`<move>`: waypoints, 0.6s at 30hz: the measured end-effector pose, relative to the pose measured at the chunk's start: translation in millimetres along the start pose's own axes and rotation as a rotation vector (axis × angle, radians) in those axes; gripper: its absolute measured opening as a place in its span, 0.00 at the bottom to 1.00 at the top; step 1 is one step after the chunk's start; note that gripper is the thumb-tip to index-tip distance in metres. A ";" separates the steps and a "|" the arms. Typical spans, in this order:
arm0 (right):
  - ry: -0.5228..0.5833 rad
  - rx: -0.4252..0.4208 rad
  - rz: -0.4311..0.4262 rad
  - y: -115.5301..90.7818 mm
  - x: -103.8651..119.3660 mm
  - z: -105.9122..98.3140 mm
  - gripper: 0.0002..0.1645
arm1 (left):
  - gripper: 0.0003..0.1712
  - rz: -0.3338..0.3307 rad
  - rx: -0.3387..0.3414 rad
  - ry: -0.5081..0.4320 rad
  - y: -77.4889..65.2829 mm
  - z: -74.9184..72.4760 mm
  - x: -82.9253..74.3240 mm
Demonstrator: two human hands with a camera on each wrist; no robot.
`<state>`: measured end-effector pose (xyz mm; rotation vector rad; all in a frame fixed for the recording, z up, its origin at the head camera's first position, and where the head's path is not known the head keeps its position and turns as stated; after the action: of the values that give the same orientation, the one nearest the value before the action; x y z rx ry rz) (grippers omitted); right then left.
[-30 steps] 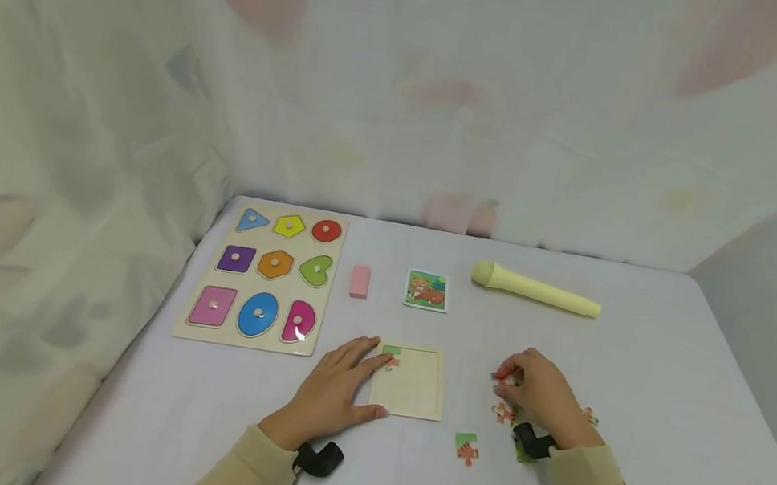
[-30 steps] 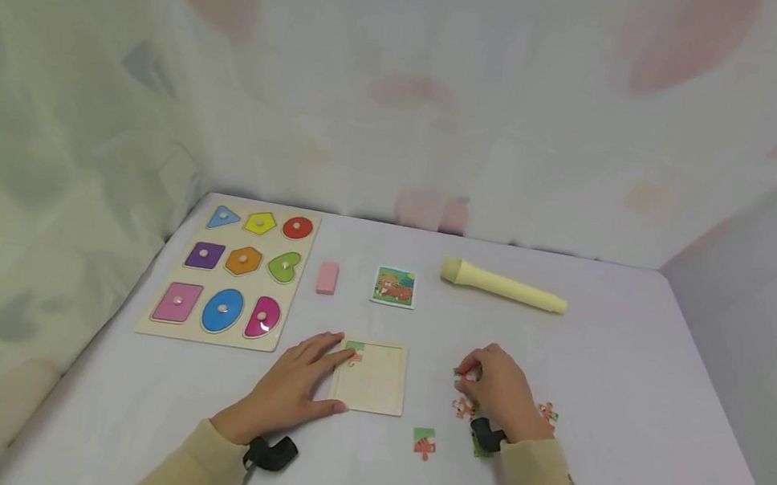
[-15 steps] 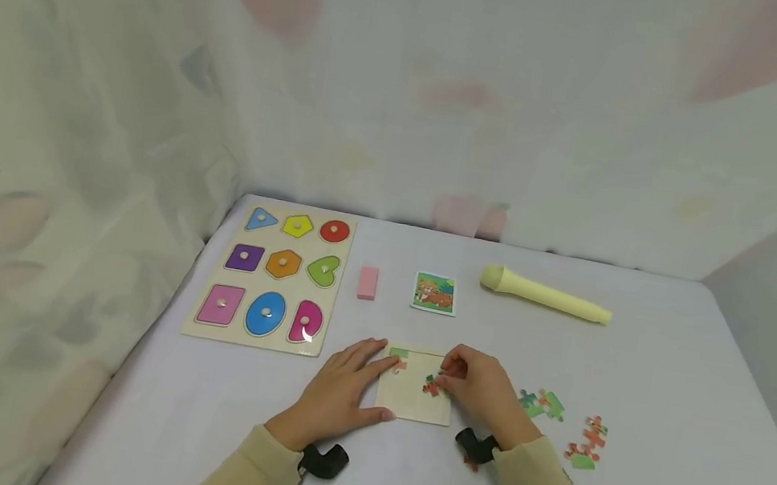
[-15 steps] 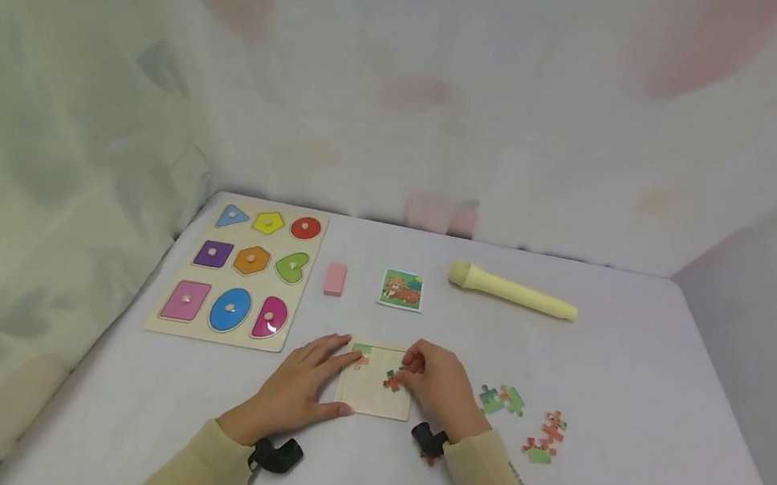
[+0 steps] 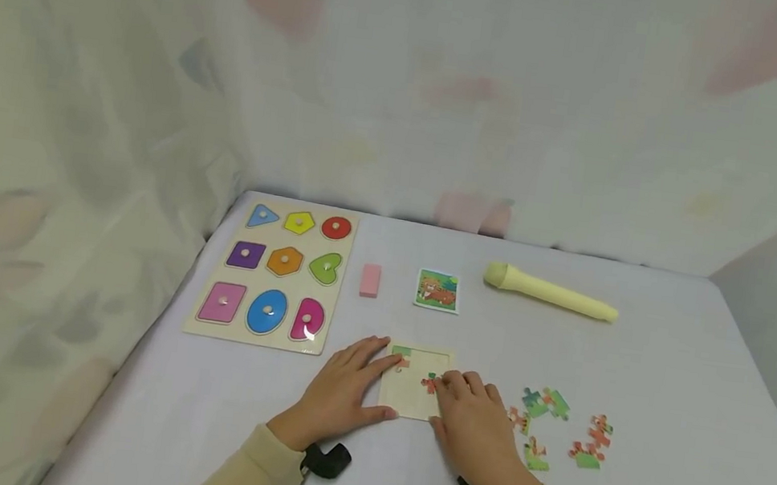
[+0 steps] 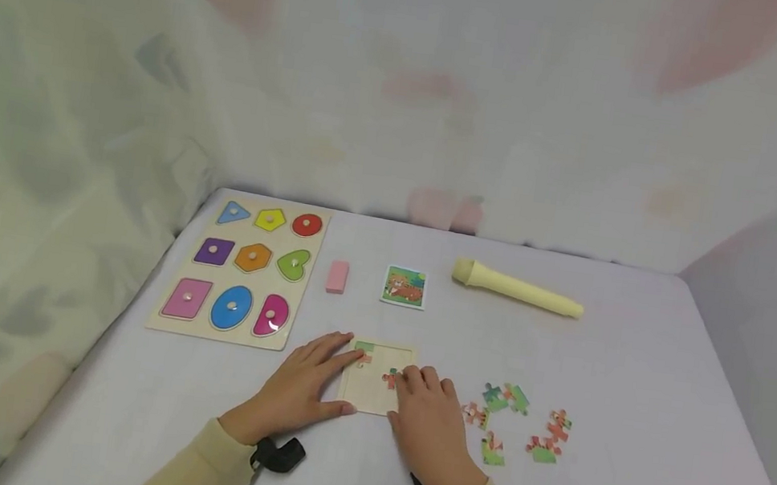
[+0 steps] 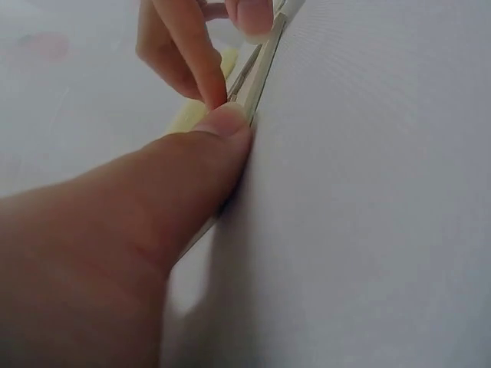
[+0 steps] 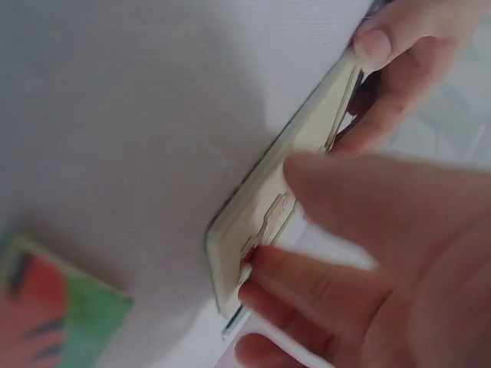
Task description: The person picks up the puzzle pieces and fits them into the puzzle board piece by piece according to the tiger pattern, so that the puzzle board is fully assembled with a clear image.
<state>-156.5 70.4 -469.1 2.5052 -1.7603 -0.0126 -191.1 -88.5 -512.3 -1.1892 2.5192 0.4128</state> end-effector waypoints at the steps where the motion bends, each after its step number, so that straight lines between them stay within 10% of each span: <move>1: -0.017 -0.005 0.015 -1.0 -0.6 0.2 0.32 | 0.49 0.000 -0.005 0.001 -0.2 -0.3 0.6; 7: -0.009 -0.038 0.073 -4.6 -21.7 -11.3 0.24 | 0.49 -0.008 -0.022 0.003 -1.7 -0.9 5.2; 18: 0.191 0.015 0.233 -32.6 -150.5 -15.1 0.23 | 0.48 0.015 -0.018 -0.014 2.1 1.3 1.6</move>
<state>-176.2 223.7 -462.2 2.2087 -1.9618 0.2464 -193.5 -87.8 -513.8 -1.1701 2.5187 0.4465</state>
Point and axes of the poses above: each hand's wrist, its own y-axis towards the middle knuckle, its own z-axis out of the palm, x = y × z, the point moved 9 cm from there along y, towards the middle knuckle, and after that the axes turned 8 degrees about z, right-handed, at the moved point
